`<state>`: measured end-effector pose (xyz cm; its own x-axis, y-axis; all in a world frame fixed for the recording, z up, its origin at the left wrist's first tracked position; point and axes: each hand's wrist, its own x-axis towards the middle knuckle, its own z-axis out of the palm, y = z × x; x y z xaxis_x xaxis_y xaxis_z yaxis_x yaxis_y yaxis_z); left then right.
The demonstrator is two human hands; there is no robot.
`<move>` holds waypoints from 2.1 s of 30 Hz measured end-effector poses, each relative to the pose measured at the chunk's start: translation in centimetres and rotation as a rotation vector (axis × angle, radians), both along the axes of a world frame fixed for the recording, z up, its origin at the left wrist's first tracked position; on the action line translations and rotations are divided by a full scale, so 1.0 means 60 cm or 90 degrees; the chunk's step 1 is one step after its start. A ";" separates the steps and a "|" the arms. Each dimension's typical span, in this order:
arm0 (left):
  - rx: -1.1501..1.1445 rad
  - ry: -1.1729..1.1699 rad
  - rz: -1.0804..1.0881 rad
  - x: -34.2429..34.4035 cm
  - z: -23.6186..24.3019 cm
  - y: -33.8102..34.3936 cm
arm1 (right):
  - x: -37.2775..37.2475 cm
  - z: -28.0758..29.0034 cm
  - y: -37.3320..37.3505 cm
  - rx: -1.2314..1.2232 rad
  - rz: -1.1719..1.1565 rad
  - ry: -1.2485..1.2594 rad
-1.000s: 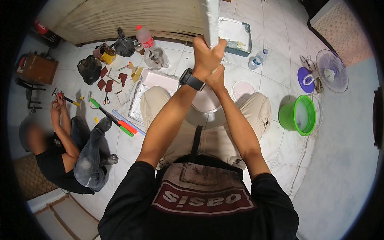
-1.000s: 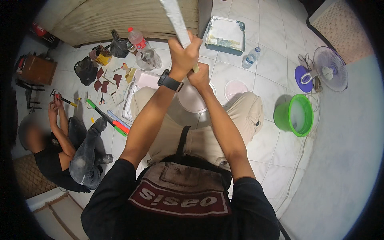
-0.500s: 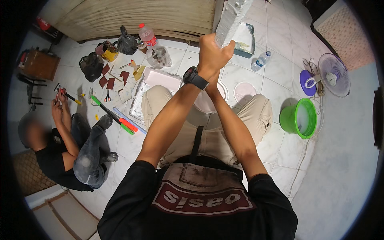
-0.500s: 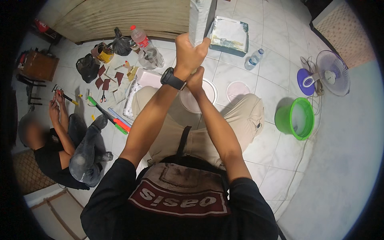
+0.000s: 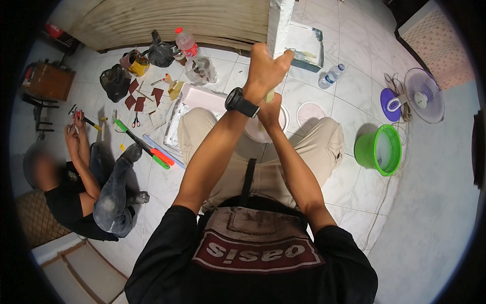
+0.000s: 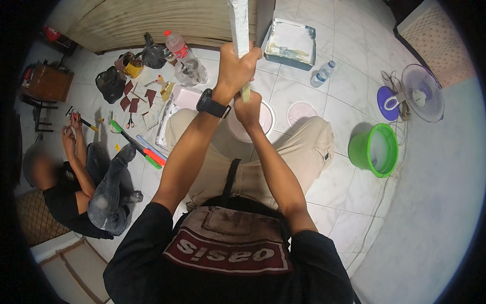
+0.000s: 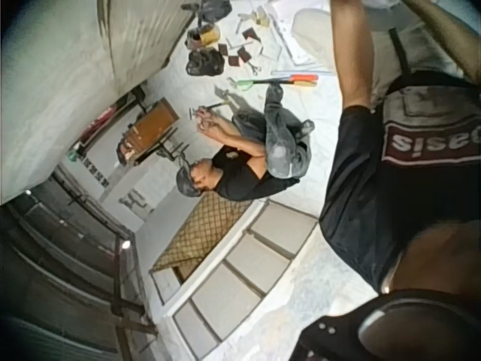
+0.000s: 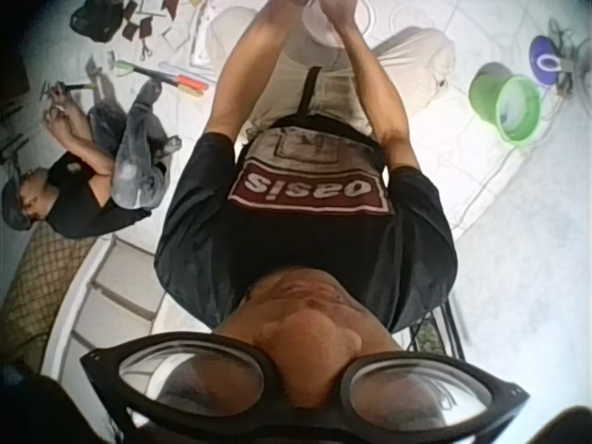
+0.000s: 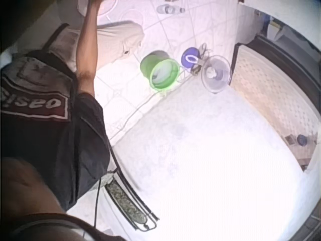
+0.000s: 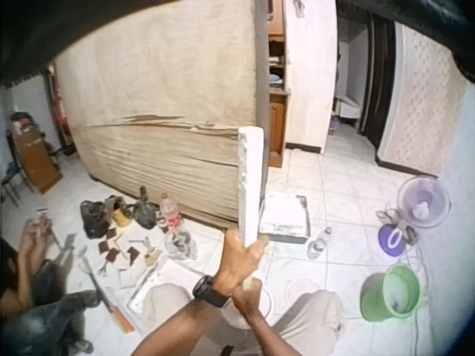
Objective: The person sits on the floor and stirs a white liquid in a bucket using a wooden stick. They repeatedly dip the stick into the bucket and rotate it to mix the contents. Later, they pour water from a plastic bottle into the bucket and continue stirring.
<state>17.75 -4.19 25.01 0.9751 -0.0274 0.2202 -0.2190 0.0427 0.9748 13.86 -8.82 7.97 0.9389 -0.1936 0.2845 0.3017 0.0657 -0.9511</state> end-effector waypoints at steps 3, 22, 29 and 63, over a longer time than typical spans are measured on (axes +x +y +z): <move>0.032 -0.117 0.064 0.003 -0.004 0.002 | 0.019 0.003 0.024 0.068 0.049 -0.069; -0.022 -0.008 0.008 -0.014 0.000 0.012 | -0.006 0.003 0.019 -0.024 -0.014 -0.025; -0.030 -0.243 0.104 0.024 -0.005 -0.023 | 0.094 -0.054 -0.004 -0.081 -0.092 -0.191; -0.056 -0.012 -0.033 -0.019 0.014 -0.005 | -0.016 0.004 -0.002 -0.072 -0.070 0.005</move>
<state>16.63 -4.52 25.84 0.9686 -0.0578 0.2418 -0.2319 0.1403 0.9626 12.90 -8.94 8.19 0.9159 -0.2628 0.3032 0.2939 -0.0752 -0.9529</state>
